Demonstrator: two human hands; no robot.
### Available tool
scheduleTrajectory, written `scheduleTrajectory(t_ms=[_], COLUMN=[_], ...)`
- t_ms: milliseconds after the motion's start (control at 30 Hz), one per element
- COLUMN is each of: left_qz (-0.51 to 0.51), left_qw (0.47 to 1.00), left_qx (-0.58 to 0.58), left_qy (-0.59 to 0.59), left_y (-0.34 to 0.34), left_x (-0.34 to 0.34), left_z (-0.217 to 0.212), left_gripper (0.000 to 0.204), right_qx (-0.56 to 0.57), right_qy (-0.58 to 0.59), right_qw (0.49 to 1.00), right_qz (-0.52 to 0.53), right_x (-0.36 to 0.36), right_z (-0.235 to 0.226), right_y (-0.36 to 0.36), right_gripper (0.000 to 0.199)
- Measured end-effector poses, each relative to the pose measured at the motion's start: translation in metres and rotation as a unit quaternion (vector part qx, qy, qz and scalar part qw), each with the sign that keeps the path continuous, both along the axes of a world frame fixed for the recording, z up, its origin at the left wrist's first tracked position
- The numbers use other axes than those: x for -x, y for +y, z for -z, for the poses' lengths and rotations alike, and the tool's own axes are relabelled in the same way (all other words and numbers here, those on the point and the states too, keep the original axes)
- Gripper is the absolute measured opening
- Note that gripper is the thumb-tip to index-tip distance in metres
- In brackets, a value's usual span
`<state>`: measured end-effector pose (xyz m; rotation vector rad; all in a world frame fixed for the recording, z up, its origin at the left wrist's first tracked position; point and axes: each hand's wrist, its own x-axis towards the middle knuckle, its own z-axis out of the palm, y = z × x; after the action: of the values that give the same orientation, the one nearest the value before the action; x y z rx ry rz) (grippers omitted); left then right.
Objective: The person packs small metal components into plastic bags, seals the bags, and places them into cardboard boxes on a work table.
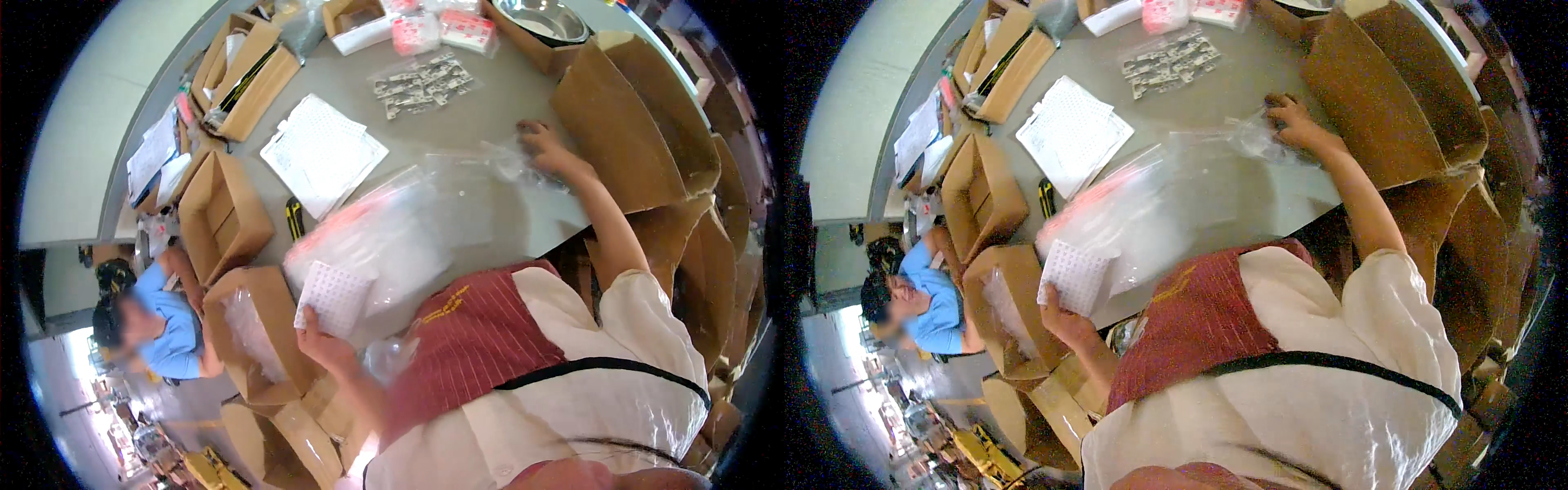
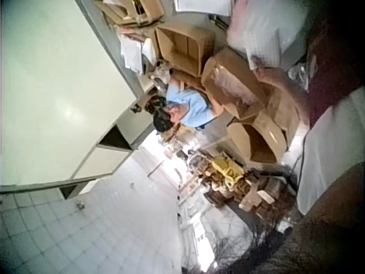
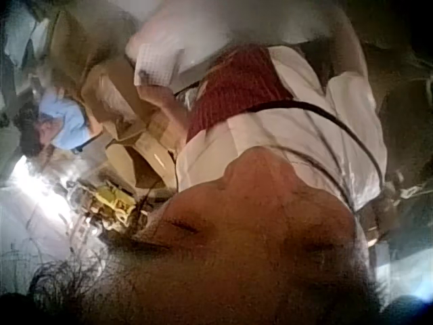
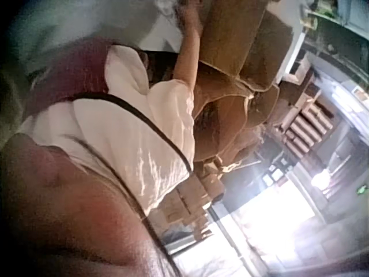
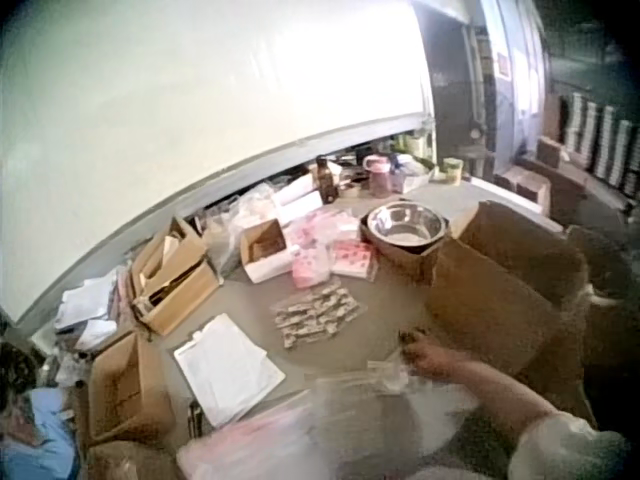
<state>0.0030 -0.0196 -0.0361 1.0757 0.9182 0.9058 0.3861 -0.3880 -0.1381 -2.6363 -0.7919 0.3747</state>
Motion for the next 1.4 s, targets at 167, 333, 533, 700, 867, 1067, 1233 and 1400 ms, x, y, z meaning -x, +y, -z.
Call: scheduleTrajectory(t_ms=[167, 333, 533, 700, 867, 1067, 1233, 1400], left_qz=[0.018, 0.000, -0.014, -0.015, -0.009, 0.000, -0.027, -0.004], left_qw=[1.000, 1.000, 0.999, 0.999, 0.998, 0.997, 0.996, 0.993], left_qx=[0.005, 0.006, -0.026, 0.002, 0.022, 0.044, 0.061, 0.085], left_qy=[-0.019, 0.001, -0.016, -0.036, -0.053, -0.060, -0.060, -0.077], left_y=[0.003, 0.003, 0.007, 0.011, 0.011, 0.006, 0.009, 0.009], left_x=[0.002, -0.009, -0.004, 0.007, 0.005, 0.011, 0.027, 0.019], left_z=[0.001, -0.003, -0.006, -0.002, -0.002, -0.005, 0.006, 0.008], left_gripper=[0.027, 0.024, 0.024, 0.025, 0.025, 0.024, 0.024, 0.024], right_qx=[-0.338, -0.194, -0.376, -0.277, -0.109, 0.008, -0.048, -0.169], right_qy=[0.296, -0.051, 0.214, 0.134, 0.212, 0.111, 0.024, 0.191], right_qw=[0.893, 0.978, 0.899, 0.920, 0.932, 0.949, 0.977, 0.962], right_qz=[0.019, -0.063, -0.066, -0.244, -0.272, -0.294, -0.206, -0.099], right_x=[0.027, 0.059, 0.041, 0.046, 0.039, 0.034, 0.024, -0.003], right_z=[-0.021, 0.007, 0.035, -0.016, -0.026, -0.011, 0.006, 0.014], right_y=[0.031, 0.081, 0.103, 0.145, 0.193, 0.219, 0.190, 0.124], right_gripper=[0.047, 0.048, 0.048, 0.067, 0.084, 0.064, 0.040, 0.034])
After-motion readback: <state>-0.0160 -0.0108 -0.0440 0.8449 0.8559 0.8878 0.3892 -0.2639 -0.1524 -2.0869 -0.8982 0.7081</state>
